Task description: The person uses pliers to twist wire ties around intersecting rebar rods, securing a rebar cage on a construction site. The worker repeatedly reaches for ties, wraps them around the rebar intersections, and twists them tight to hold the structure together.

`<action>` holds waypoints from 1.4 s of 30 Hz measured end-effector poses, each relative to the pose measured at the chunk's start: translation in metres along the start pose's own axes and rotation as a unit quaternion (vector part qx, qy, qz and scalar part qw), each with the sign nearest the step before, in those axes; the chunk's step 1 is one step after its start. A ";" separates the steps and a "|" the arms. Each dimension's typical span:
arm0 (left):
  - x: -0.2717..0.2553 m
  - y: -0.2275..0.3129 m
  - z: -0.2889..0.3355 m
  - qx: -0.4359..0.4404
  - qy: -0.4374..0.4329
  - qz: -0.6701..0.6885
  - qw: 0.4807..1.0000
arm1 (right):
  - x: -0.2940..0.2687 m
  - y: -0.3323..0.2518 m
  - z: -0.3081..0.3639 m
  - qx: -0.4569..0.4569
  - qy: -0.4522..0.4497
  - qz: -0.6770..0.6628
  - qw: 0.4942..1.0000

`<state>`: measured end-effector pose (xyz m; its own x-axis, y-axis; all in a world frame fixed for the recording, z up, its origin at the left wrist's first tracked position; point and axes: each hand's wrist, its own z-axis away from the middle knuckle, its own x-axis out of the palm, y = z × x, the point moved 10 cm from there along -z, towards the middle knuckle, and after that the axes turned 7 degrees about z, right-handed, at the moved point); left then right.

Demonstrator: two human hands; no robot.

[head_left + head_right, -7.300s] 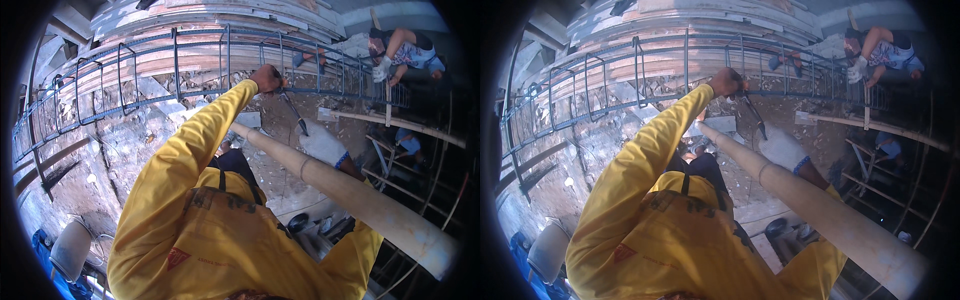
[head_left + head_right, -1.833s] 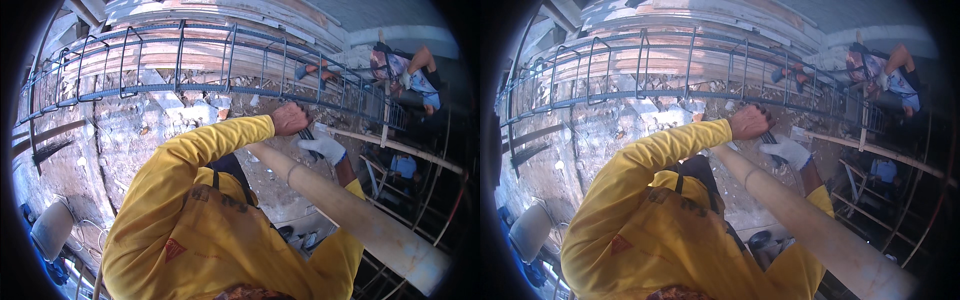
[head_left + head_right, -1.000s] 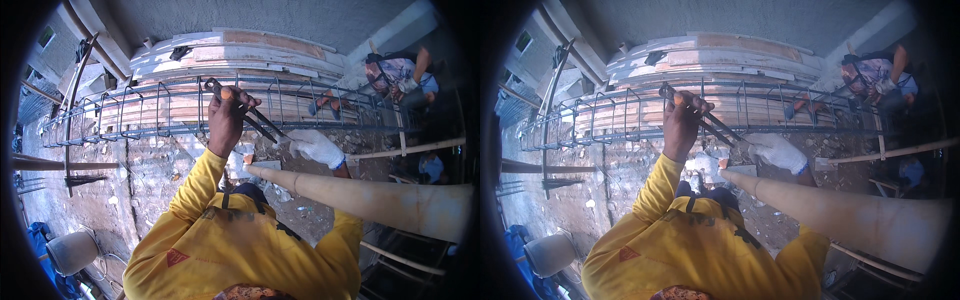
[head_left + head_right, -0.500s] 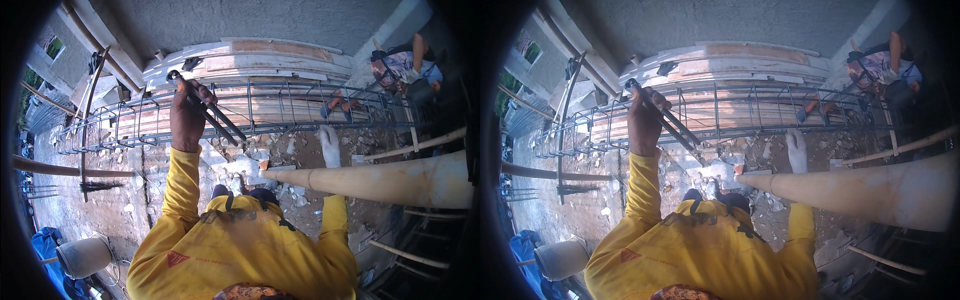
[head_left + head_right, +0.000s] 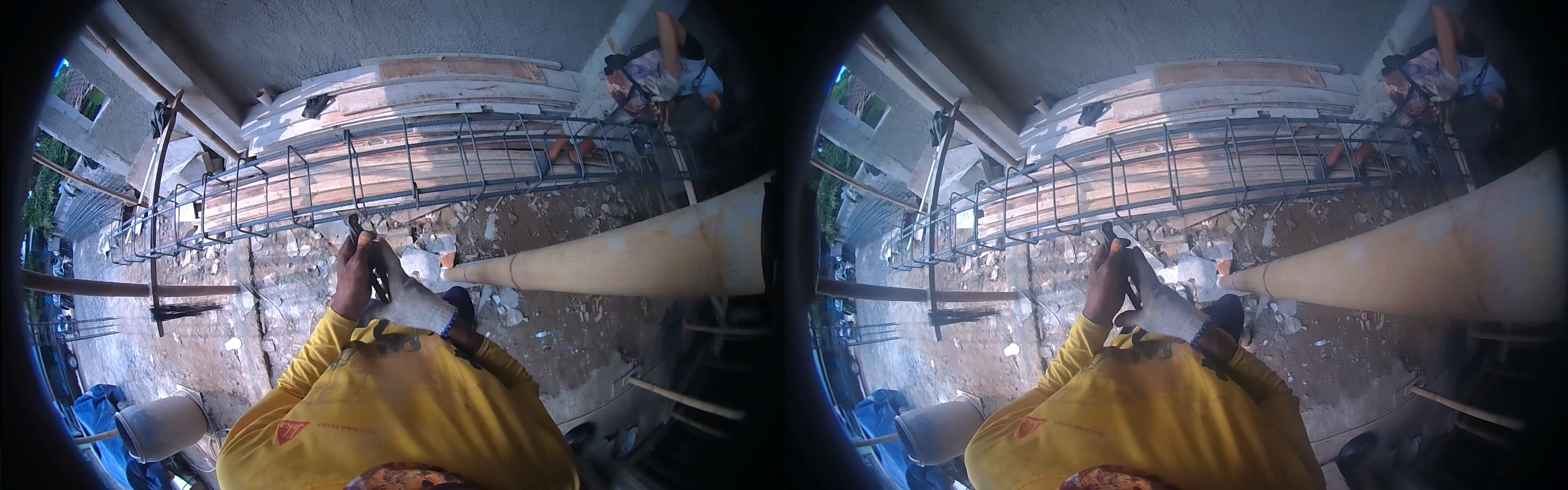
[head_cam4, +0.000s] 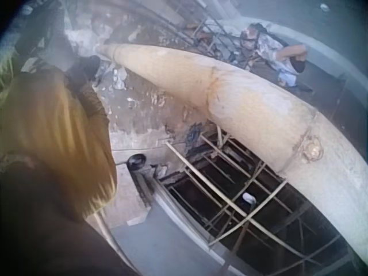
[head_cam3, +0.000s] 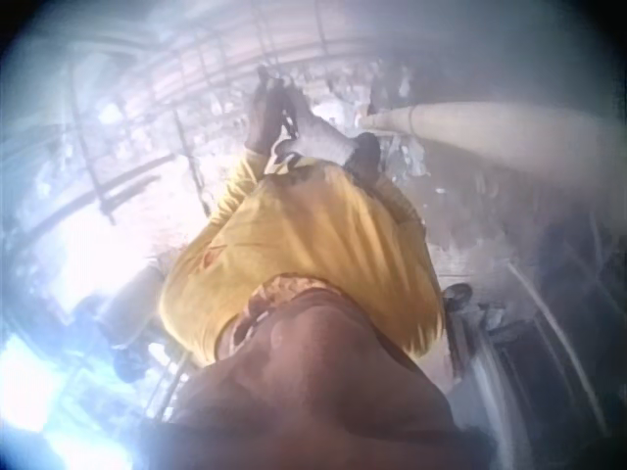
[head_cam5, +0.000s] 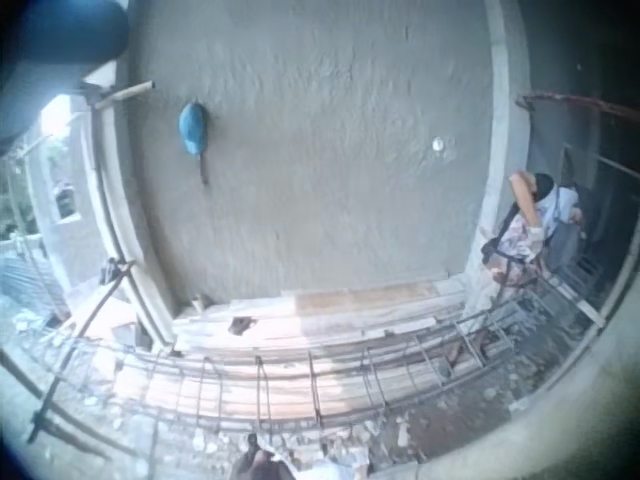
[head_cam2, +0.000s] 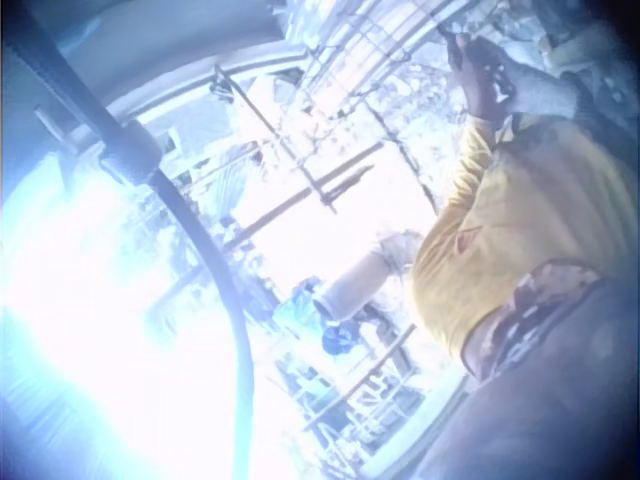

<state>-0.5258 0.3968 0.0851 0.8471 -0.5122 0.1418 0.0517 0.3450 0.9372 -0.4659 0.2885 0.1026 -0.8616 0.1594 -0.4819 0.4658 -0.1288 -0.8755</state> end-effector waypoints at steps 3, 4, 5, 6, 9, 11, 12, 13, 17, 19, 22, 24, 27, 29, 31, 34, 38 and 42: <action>-0.004 0.002 0.015 0.031 0.010 -0.014 0.999 | -0.004 -0.013 -0.008 -0.067 0.061 -0.044 0.995; -0.003 0.016 0.023 0.108 0.005 -0.033 0.994 | -0.001 -0.004 -0.008 -0.028 0.056 -0.080 0.995; -0.003 0.027 0.035 0.178 0.002 -0.054 0.983 | 0.004 -0.005 -0.004 -0.033 0.037 -0.071 0.996; -0.003 0.028 0.041 0.196 0.009 -0.019 0.980 | 0.009 0.002 -0.002 -0.008 0.012 -0.062 0.998; -0.001 0.006 0.056 0.128 0.038 0.205 0.970 | 0.003 -0.004 0.017 -0.035 0.044 -0.060 0.997; 0.007 0.016 0.077 0.207 0.083 0.061 0.973 | -0.006 -0.006 0.037 -0.034 0.099 -0.033 0.994; 0.014 0.020 0.089 0.239 0.096 -0.002 0.966 | -0.008 0.002 0.053 -0.001 0.112 -0.095 0.989; 0.022 0.024 0.101 0.273 0.105 -0.055 0.955 | -0.013 0.004 0.066 0.006 0.129 -0.047 0.991; 0.057 0.019 0.150 0.373 0.095 -0.153 0.910 | -0.041 -0.001 0.122 -0.058 0.262 0.078 0.960; 0.075 0.021 0.181 0.464 0.072 -0.201 0.860 | -0.046 0.009 0.144 -0.049 0.288 0.062 0.954; 0.086 0.014 0.206 0.466 0.050 -0.239 0.851 | -0.042 0.018 0.171 -0.060 0.302 0.079 0.948; 0.090 0.001 0.211 0.392 0.023 -0.205 0.896 | -0.027 0.066 0.174 0.062 0.271 -0.050 0.959; 0.078 -0.018 0.216 0.298 0.044 -0.141 0.943 | 0.003 0.120 0.184 0.126 0.186 -0.112 0.968; 0.054 -0.038 0.200 0.204 0.076 -0.135 0.967 | 0.023 0.160 0.196 0.186 0.148 -0.146 0.960; 0.030 -0.031 0.178 0.270 0.125 -0.165 0.940 | 0.047 0.196 0.211 0.267 0.098 -0.185 0.941; -0.004 -0.054 0.115 0.194 0.157 -0.212 0.945 | 0.063 0.229 0.225 0.396 0.044 -0.193 0.897; -0.015 -0.025 0.023 0.309 0.157 -0.231 0.909 | 0.030 0.188 0.157 0.237 0.117 -0.302 0.916; 0.020 0.005 -0.075 0.368 0.040 -0.255 0.893 | -0.010 0.145 0.067 0.172 0.107 -0.179 0.963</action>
<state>-0.4692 0.4477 0.0686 0.8494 -0.3873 -0.3586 0.1047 -0.5422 0.8337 -0.4032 0.2031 -0.0171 -0.8764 0.4463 -0.1812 0.0215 -0.3395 -0.9404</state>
